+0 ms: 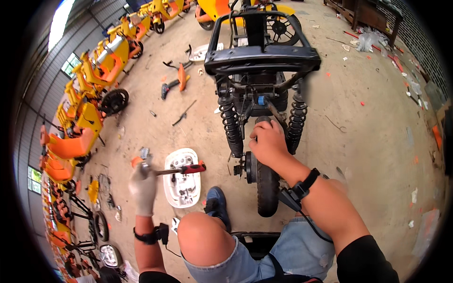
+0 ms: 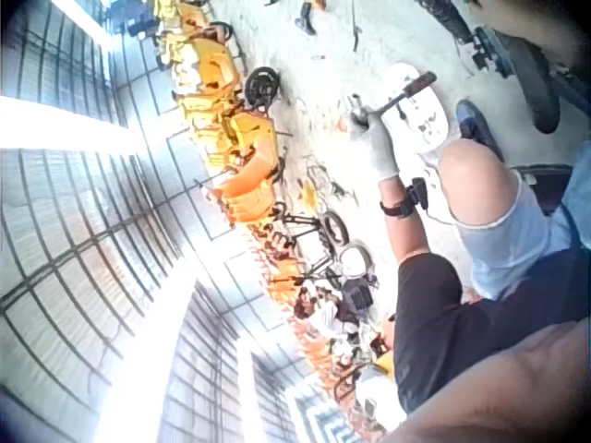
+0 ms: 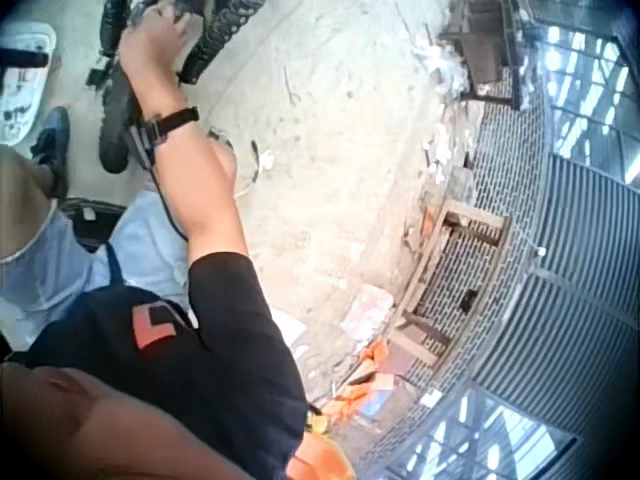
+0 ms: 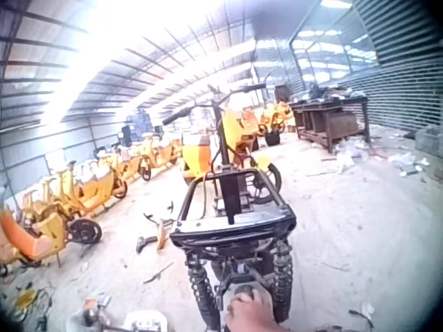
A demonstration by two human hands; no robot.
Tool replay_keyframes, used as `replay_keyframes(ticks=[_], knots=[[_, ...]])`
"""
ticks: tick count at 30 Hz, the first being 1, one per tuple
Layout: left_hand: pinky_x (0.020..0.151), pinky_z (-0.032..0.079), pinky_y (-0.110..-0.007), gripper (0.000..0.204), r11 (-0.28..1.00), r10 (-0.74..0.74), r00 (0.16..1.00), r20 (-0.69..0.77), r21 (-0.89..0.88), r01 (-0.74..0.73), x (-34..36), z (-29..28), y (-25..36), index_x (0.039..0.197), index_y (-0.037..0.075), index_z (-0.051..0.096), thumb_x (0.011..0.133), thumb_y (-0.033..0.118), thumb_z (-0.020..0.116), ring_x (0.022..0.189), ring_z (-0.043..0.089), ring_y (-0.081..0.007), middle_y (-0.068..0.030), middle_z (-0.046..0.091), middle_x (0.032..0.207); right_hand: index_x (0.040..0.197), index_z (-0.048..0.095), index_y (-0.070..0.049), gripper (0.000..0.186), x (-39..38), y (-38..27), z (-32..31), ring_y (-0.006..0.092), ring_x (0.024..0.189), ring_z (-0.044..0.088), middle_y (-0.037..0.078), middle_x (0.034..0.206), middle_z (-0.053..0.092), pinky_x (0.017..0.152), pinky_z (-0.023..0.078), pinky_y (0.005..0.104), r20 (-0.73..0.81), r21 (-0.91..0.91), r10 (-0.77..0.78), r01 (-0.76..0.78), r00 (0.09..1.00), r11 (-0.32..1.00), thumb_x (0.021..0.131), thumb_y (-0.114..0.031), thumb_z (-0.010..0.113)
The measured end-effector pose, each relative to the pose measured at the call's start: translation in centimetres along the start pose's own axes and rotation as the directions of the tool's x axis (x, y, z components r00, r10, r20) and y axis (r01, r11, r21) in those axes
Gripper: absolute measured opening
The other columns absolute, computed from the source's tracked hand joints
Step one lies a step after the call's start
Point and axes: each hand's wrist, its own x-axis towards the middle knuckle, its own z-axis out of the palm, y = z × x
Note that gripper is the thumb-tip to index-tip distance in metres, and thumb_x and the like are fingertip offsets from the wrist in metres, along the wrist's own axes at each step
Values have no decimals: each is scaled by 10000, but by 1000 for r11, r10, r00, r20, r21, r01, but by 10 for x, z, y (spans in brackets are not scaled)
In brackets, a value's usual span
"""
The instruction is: The person is sitting on the floor in a workshop, using a ratchet to loosen a bolt on the rear wheel of a small vehicle. They then use their hands to remove a metal bracket from the wheel hub area.
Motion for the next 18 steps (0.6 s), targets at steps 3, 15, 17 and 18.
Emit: replay_keyframes(ticks=[3,15,17,18], knots=[[636,451,-239,109,920,5,977,-213,-383,-88,0,-95,10,1046,32,630,961,99,620,714,513,-66,52,554,826,1128,659,-66,329,-17,-43,-29,395,1326,414,97,1243,592,1109,228,648,-105,-27,-162,160,981,987,844,-230,640],[424,378,-260,169,957,112,992,-56,-264,-123,-138,-154,153,946,46,594,968,213,585,489,503,-131,-45,542,698,1306,528,-13,447,-171,-119,-137,321,1323,504,158,1332,566,1173,269,471,-659,33,-632,856,407,516,920,-236,486],[523,471,-292,192,816,551,812,190,79,-572,-150,-149,138,964,0,619,977,176,542,611,591,-167,-82,590,767,1276,552,-31,388,-180,-113,-143,248,1165,596,105,1187,635,1126,314,416,-560,-24,-681,812,472,583,930,-200,513],[587,513,-307,224,728,614,738,282,160,-667,-168,-140,152,972,-25,626,989,167,512,692,634,-179,-102,616,812,1261,565,-39,358,-182,-110,-141,211,1087,642,78,1115,670,1102,336,388,-485,-62,-709,788,512,612,935,-182,527]])
